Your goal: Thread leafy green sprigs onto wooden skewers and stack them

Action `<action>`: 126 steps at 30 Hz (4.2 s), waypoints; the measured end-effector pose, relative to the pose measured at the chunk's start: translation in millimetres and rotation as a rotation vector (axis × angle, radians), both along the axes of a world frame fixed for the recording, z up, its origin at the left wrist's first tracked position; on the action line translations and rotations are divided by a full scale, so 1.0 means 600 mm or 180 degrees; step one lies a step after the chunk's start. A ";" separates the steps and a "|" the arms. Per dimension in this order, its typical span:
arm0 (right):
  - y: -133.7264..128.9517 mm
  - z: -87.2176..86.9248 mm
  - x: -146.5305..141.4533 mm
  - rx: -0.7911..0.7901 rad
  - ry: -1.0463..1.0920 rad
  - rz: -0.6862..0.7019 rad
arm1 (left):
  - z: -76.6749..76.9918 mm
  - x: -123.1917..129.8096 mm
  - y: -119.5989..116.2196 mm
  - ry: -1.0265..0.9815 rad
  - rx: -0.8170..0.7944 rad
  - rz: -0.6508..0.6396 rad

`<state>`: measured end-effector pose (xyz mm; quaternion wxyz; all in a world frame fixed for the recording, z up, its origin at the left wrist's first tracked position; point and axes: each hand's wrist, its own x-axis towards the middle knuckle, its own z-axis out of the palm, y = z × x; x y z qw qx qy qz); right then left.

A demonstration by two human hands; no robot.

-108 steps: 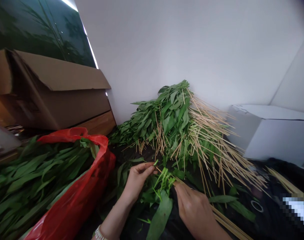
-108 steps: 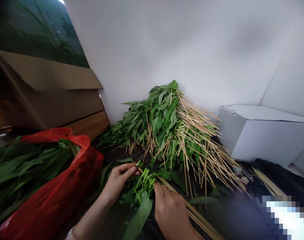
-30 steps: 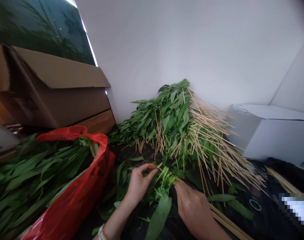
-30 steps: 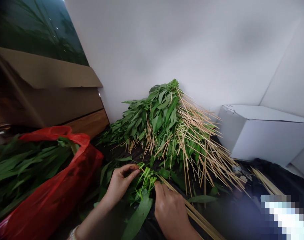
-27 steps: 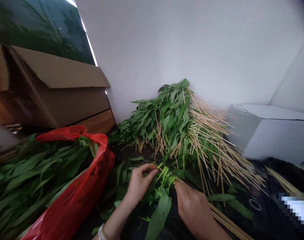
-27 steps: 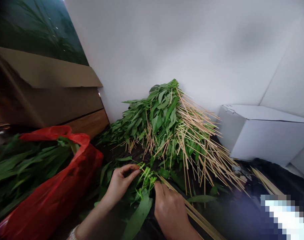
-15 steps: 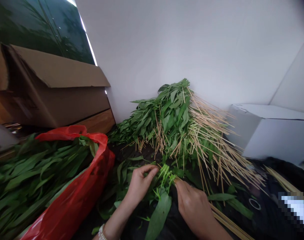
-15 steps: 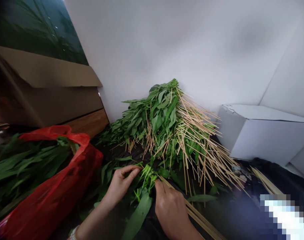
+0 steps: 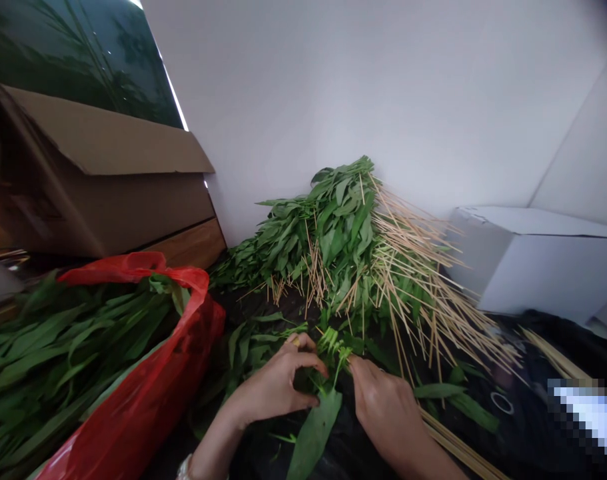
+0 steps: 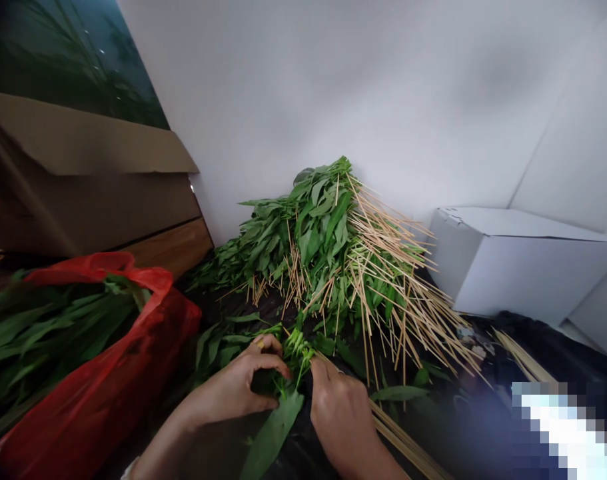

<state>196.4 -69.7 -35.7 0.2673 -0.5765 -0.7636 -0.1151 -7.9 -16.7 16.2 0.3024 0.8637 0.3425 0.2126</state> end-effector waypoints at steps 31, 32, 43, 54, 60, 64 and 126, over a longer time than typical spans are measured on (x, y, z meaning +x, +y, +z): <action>-0.008 0.013 -0.008 0.0616 0.0213 0.0432 | -0.006 0.008 0.027 -0.2356 -0.1247 0.1473; -0.009 0.014 -0.008 0.0611 0.0208 0.0438 | -0.007 0.009 0.027 -0.2333 -0.1241 0.1435; -0.007 0.011 -0.007 0.0579 0.0157 0.0353 | -0.011 0.009 0.026 -0.2171 -0.1223 0.1260; -0.007 0.012 -0.007 0.0609 0.0156 0.0396 | -0.019 0.008 0.034 -0.2274 -0.1073 0.1677; -0.008 0.015 -0.008 0.0633 0.0130 0.0409 | -0.017 0.009 0.034 -0.2274 -0.1000 0.1701; -0.008 0.014 -0.007 0.0614 0.0073 0.0411 | -0.017 0.009 0.031 -0.2221 -0.0976 0.1730; -0.010 0.022 -0.017 0.0642 0.0047 0.0328 | -0.012 0.006 0.022 -0.1424 -0.0682 0.1143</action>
